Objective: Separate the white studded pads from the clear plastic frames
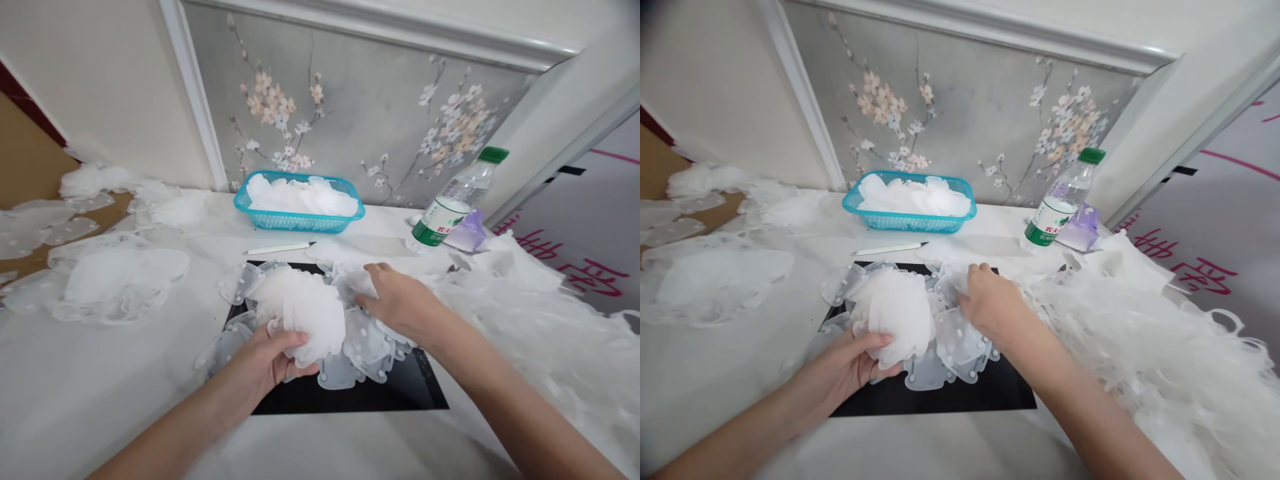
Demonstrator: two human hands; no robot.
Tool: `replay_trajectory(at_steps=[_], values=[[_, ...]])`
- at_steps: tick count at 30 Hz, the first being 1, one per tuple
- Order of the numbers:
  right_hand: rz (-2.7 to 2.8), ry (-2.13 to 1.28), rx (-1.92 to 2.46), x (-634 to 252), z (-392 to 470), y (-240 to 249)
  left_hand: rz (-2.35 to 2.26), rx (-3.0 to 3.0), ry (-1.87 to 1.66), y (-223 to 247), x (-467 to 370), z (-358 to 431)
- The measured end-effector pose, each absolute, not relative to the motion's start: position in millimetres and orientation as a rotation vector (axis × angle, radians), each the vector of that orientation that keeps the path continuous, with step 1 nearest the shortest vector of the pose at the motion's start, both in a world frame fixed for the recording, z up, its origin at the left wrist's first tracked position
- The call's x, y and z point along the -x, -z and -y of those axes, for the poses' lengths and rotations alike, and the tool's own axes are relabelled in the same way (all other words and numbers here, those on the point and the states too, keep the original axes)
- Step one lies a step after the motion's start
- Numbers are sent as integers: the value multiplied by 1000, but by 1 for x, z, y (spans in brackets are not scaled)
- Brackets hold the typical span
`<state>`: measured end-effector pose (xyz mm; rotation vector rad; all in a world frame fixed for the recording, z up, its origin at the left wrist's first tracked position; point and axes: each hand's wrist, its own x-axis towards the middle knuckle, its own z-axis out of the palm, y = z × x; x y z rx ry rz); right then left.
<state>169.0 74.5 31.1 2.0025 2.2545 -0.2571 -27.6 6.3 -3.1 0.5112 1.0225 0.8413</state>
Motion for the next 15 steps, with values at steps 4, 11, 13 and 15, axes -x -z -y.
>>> replay_trajectory(at_steps=[4,11,13,15], values=[[-2187,273,-1956,-174,-79,-26,-1037,-522,-829,3,27,-7],[-2225,258,-2050,-180,-84,-18,-1022,-515,-830,2,28,-7],[-2228,283,-2059,-181,-85,-17,-997,-507,-841,4,29,-7],[-2232,285,-2076,-182,-85,-18,-972,-498,-852,6,30,-7]])
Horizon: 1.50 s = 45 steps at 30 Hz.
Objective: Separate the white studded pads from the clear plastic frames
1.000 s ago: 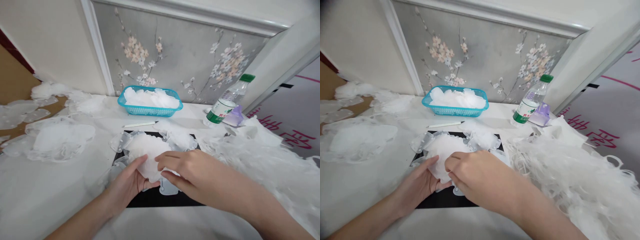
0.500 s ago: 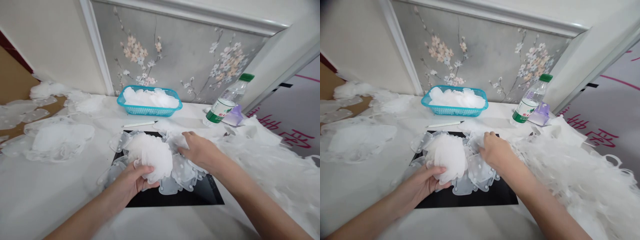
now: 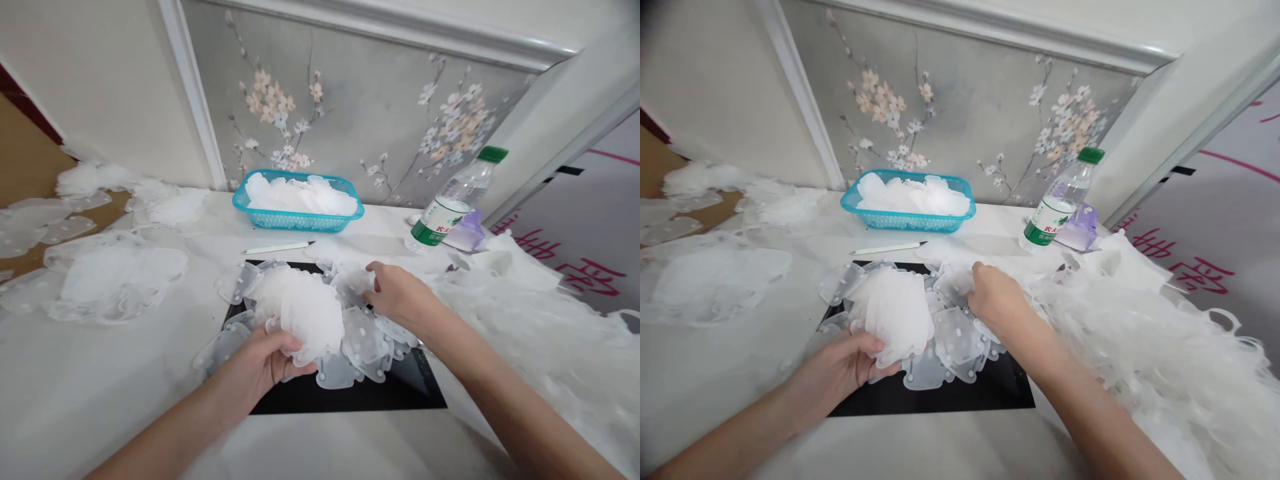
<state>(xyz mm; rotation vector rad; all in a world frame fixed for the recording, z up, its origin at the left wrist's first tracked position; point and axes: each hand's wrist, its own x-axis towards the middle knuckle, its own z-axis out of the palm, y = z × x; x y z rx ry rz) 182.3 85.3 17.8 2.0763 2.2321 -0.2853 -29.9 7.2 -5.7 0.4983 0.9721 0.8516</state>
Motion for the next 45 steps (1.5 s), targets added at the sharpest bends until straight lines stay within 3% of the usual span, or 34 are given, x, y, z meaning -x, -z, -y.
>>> replay_trajectory(at_steps=[14,21,27,30,36,45], values=[[-2437,504,-2148,-183,-86,-20,-979,-415,-875,4,29,-8],[-2358,1399,-2405,-177,-79,-44,-974,-409,-874,3,29,-8],[-2412,1766,-2433,-169,-64,-59,-972,-390,-872,4,28,-8],[-2688,1564,-2252,-162,-51,-60,-919,-388,-871,3,28,-7],[-3047,552,-1195,-148,-29,-57,-857,-465,-867,6,29,-5],[-2922,710,-1084,-157,-24,-74,-806,-506,-886,4,29,-8]])
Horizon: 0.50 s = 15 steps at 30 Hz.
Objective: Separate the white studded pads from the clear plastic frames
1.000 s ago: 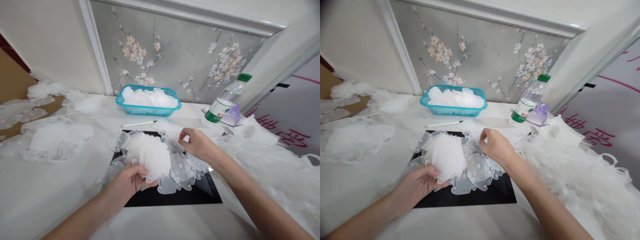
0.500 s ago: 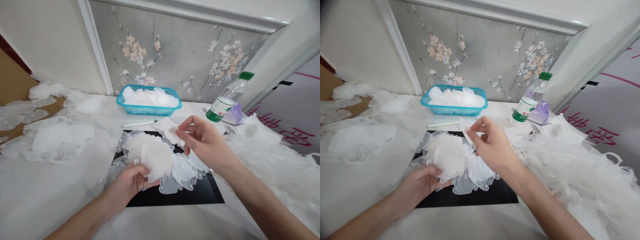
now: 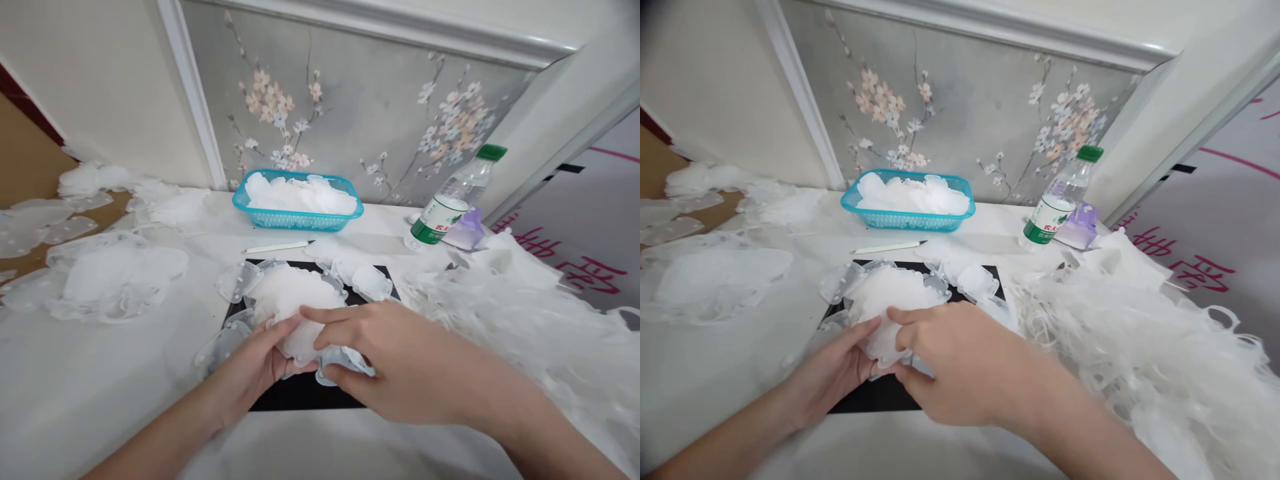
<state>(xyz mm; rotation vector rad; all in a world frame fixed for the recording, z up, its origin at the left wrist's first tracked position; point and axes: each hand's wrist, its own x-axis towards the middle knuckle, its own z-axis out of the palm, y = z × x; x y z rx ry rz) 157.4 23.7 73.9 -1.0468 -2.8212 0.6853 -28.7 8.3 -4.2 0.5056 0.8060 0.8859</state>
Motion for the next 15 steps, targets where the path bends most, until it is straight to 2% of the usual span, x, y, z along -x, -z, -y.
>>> replay_trajectory(at_steps=[4,10,15], values=[[2663,-716,1088,-160,-26,-77,-871,-539,-861,3,26,-9],[2256,-121,1688,-166,-51,-60,-968,-542,-841,1,25,-7],[2282,-268,2276,-180,-82,-25,-1011,-544,-810,-3,25,-8]])
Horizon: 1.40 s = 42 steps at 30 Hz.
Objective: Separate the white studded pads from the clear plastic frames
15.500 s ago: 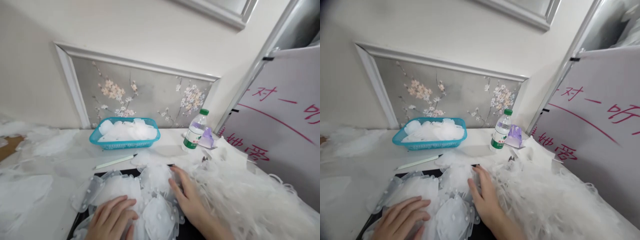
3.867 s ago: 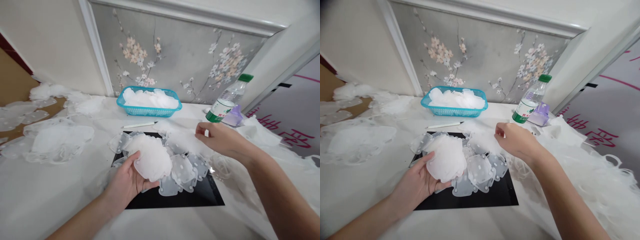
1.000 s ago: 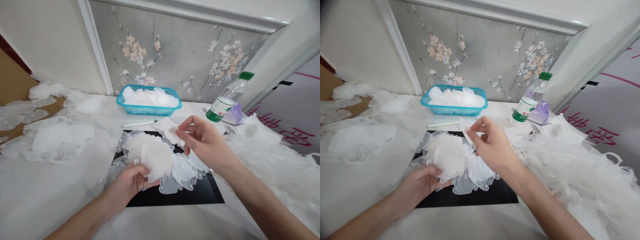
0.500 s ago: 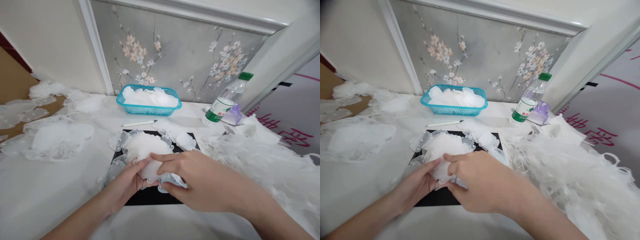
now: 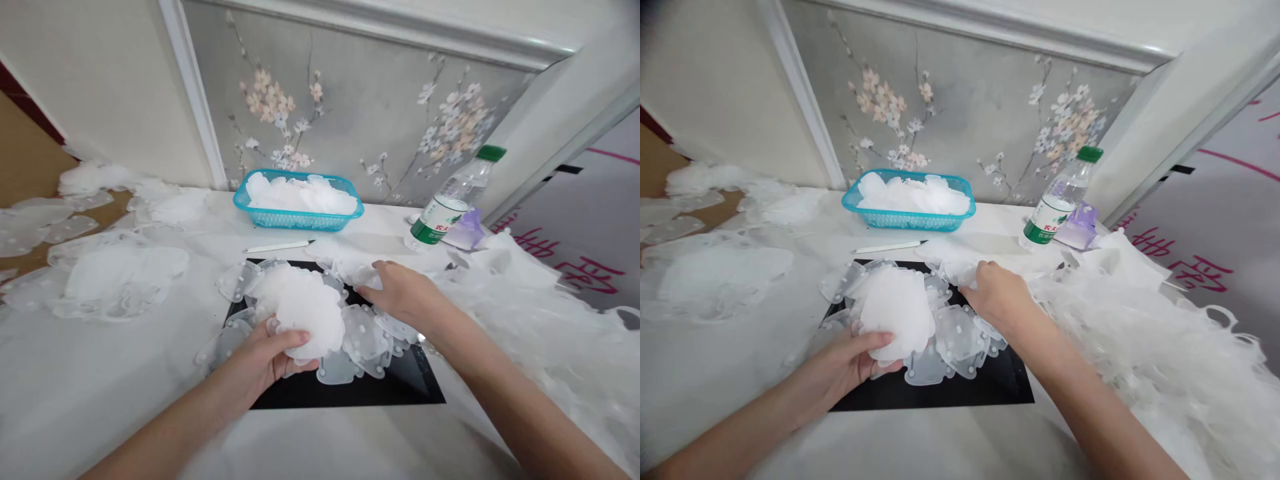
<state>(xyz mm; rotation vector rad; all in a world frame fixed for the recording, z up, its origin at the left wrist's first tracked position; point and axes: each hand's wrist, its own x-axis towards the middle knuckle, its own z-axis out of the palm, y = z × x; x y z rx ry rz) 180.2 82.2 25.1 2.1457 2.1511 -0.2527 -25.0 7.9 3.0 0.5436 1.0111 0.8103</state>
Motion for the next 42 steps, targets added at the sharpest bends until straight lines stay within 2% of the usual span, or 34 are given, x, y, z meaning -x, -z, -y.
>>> replay_trajectory(at_steps=[4,11,22,28,32,34,37,40,42], values=[[-2100,295,-2166,-187,-95,-11,-1004,-569,-788,-2,27,-8],[-2154,286,-2227,-193,-94,-21,-1008,-561,-800,2,29,-6],[-2426,1006,-2479,-191,-80,-55,-998,-543,-814,1,28,-7],[-2638,1063,-2504,-177,-58,-68,-978,-567,-811,2,27,-7],[-2877,1154,-2278,-167,-42,-68,-997,-578,-797,2,28,-7],[-3039,1086,-2070,-161,-36,-67,-1013,-584,-792,3,28,-6],[-3176,679,-1602,-154,-29,-65,-1051,-603,-785,5,29,-6],[-3058,308,-1226,-148,-26,-63,-1018,-636,-775,8,30,-7],[-2987,263,-1125,-147,-25,-63,-964,-651,-769,9,31,-7]])
